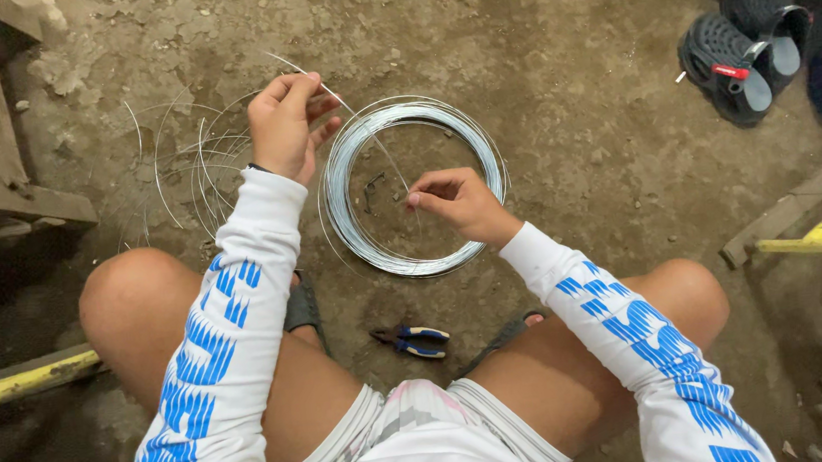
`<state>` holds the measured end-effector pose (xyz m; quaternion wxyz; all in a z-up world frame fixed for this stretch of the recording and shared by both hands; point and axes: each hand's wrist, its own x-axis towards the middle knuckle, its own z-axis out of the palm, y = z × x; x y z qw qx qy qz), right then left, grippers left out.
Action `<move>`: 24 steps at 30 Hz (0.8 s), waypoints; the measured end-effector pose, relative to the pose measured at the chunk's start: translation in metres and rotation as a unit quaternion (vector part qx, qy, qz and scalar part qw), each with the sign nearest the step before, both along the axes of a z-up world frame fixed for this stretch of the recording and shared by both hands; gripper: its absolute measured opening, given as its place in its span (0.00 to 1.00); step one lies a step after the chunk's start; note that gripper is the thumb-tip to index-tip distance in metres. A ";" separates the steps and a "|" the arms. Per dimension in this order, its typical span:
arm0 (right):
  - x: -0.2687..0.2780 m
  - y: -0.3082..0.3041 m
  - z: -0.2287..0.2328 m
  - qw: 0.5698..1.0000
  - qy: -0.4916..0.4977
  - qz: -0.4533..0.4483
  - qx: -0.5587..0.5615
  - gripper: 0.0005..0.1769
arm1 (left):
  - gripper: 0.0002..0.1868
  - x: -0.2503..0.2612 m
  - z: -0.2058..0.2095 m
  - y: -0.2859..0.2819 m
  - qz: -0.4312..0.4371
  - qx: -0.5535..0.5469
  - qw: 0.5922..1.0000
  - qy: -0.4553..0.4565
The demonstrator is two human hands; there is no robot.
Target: The person sits on the floor and repeatedly pulls lengths of thin metal wire from a coil, cuts them with pliers, and places the cut pieces on the ground. The person continues this process throughout the clip.
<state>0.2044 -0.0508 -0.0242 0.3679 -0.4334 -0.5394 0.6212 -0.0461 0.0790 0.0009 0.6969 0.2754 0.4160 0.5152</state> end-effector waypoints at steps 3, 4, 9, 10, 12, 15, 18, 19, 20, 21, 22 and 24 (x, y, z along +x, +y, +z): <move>-0.003 -0.002 0.008 1.000 -0.010 -0.001 0.007 0.09 | 0.06 -0.008 -0.001 -0.001 -0.026 -0.020 0.999 -0.019; -0.005 -0.001 0.010 1.000 -0.011 0.000 0.013 0.09 | 0.06 -0.010 -0.001 -0.002 -0.032 -0.028 0.999 -0.028; -0.010 -0.002 0.017 0.999 -0.031 -0.013 0.014 0.10 | 0.12 -0.014 -0.002 -0.009 0.011 -0.089 0.996 0.019; -0.011 -0.002 0.018 0.999 -0.044 -0.016 0.010 0.10 | 0.14 -0.013 0.000 -0.011 0.033 -0.112 0.993 0.032; -0.013 -0.004 0.019 0.998 -0.066 -0.015 0.015 0.10 | 0.20 -0.002 0.006 -0.023 0.171 0.023 0.968 0.180; -0.017 -0.006 0.017 0.996 -0.083 0.005 0.035 0.10 | 0.18 -0.001 0.023 -0.061 0.180 0.334 0.823 0.423; -0.020 -0.007 0.015 0.996 -0.076 0.019 0.039 0.11 | 0.11 0.002 0.048 -0.078 -0.064 0.571 0.682 0.452; -0.021 -0.010 0.014 0.996 -0.078 0.020 0.041 0.12 | 0.09 0.006 0.055 -0.080 -0.136 0.577 0.642 0.486; -0.022 -0.012 0.012 0.996 -0.081 0.022 0.043 0.13 | 0.09 0.011 0.061 -0.079 -0.205 0.579 0.597 0.516; -0.023 -0.013 0.011 0.994 -0.090 0.024 0.048 0.12 | 0.10 0.014 0.066 -0.079 -0.275 0.575 0.549 0.541; -0.025 -0.013 0.009 0.993 -0.099 0.027 0.054 0.12 | 0.09 0.015 0.069 -0.080 -0.306 0.565 0.520 0.562; -0.029 -0.017 0.007 0.994 -0.097 0.026 0.049 0.12 | 0.10 0.016 0.073 -0.079 -0.367 0.547 0.455 0.599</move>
